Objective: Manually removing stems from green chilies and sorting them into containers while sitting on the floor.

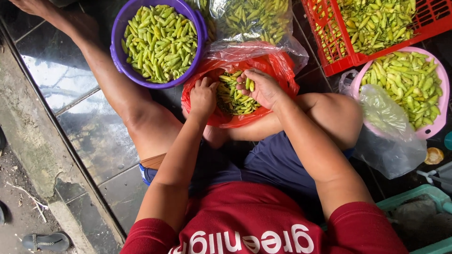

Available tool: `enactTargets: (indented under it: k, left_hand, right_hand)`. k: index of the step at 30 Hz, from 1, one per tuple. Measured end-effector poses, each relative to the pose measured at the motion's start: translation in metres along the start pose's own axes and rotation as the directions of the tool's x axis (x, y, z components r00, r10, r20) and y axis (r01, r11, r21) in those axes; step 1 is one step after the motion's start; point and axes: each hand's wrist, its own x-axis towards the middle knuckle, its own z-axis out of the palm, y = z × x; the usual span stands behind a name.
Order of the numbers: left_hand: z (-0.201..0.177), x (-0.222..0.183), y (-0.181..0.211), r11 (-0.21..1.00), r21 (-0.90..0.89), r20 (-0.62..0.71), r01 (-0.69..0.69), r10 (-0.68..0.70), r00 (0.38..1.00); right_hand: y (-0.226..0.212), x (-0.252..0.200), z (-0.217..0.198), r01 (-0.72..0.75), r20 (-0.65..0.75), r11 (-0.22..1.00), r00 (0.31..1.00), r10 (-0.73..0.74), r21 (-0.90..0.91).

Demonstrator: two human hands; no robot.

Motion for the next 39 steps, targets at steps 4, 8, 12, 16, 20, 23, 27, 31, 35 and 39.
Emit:
enactTargets:
  k: [4, 8, 12, 16, 20, 23, 27, 31, 35, 39]
  left_hand:
    - [0.014, 0.001, -0.008, 0.995, -0.093, -0.057, -0.029, 0.024, 0.998]
    - [-0.003, -0.008, -0.006, 0.976, -0.206, -0.183, -0.071, 0.033, 0.983]
    - [-0.035, -0.019, 0.007, 0.951, -0.265, -0.289, -0.157, 0.077, 0.954]
    - [-0.064, -0.027, 0.021, 0.9, -0.369, -0.311, -0.23, 0.113, 0.943]
    - [-0.056, -0.033, 0.02, 0.804, -0.568, -0.26, -0.178, 0.031, 0.965]
    - [-0.06, -0.036, 0.021, 0.766, -0.621, -0.225, -0.167, 0.03, 0.974]
    - [-0.085, -0.04, 0.027, 0.675, -0.69, -0.279, -0.261, 0.084, 0.957]
    - [-0.096, -0.042, 0.028, 0.617, -0.719, -0.329, -0.318, 0.101, 0.939]
    - [-0.112, -0.041, 0.035, 0.574, -0.718, -0.379, -0.394, 0.153, 0.913]
    - [-0.12, -0.043, 0.041, 0.573, -0.725, -0.342, -0.382, 0.181, 0.922]
  right_hand:
    - [0.002, 0.001, 0.004, -0.003, -0.056, 0.999, 0.998, 0.0, -0.044]
    - [0.023, 0.015, -0.007, 0.039, -0.054, 0.974, 0.997, -0.052, -0.224]
    - [0.037, 0.02, -0.005, 0.125, 0.007, 0.892, 0.991, -0.135, -0.434]
    - [0.029, 0.005, 0.017, 0.17, 0.045, 0.823, 0.984, -0.173, -0.542]
    - [0.029, 0.002, 0.015, 0.167, 0.014, 0.828, 0.982, -0.189, -0.535]
    - [0.033, 0.006, 0.008, 0.182, 0.023, 0.834, 0.98, -0.2, -0.52]
    - [0.031, 0.005, 0.004, 0.125, 0.047, 0.888, 0.992, -0.117, -0.442]
    - [0.026, -0.005, 0.011, 0.06, 0.053, 0.935, 0.998, -0.045, -0.35]
    - [0.027, -0.005, 0.012, -0.035, 0.053, 0.971, 0.997, 0.049, -0.238]
    - [0.017, -0.001, 0.004, -0.019, -0.018, 0.995, 1.0, 0.017, -0.094]
